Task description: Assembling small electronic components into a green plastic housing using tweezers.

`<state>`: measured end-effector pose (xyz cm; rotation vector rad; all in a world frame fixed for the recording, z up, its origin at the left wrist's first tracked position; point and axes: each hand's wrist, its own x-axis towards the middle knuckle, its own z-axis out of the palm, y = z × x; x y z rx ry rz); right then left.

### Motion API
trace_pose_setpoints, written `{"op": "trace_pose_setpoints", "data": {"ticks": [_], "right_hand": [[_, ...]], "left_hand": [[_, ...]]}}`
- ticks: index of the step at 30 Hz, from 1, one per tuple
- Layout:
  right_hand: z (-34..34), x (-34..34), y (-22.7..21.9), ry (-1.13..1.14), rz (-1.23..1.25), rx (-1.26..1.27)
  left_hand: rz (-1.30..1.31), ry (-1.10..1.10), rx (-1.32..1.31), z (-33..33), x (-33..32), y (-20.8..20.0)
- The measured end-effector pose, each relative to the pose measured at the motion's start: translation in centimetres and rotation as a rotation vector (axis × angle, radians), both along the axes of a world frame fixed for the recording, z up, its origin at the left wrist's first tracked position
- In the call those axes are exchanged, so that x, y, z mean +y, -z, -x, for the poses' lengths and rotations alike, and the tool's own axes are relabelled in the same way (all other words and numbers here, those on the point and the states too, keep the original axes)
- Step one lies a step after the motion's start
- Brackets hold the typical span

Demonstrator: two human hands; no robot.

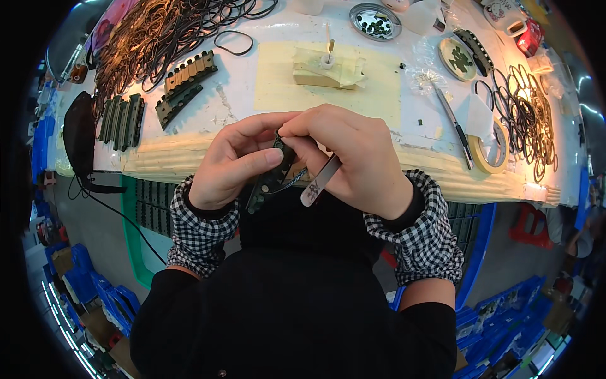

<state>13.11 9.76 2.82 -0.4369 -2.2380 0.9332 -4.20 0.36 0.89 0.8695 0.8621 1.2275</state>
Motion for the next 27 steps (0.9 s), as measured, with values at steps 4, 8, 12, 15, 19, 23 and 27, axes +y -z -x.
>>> {"op": "trace_pose_setpoints", "data": {"ticks": [4,8,12,15,19,23,27], "right_hand": [[-0.1,0.1,0.5,-0.024,0.017,0.016],[-0.7,0.7,0.0,-0.1,-0.309,-0.086],[-0.8,1.3,-0.6,-0.2,-0.326,-0.123],[-0.6,1.1,0.2,-0.158,-0.21,-0.027],[-0.4,0.5,0.8,-0.091,-0.085,0.039],[-0.4,0.3,1.2,-0.07,0.006,0.039],[-0.6,0.3,0.5,-0.054,0.031,-0.028]], "left_hand": [[0.013,-0.002,0.02,-0.2,-0.1,-0.2],[0.027,0.002,0.059,-0.4,-0.2,-0.1],[0.019,0.004,0.054,-0.5,-0.3,0.0],[0.026,0.05,0.027,-0.1,0.0,-0.2],[0.03,0.053,0.0,0.2,-0.2,-0.2],[0.037,0.085,-0.053,0.4,-0.2,0.1],[0.041,0.083,-0.115,0.4,-0.2,0.4]]}}
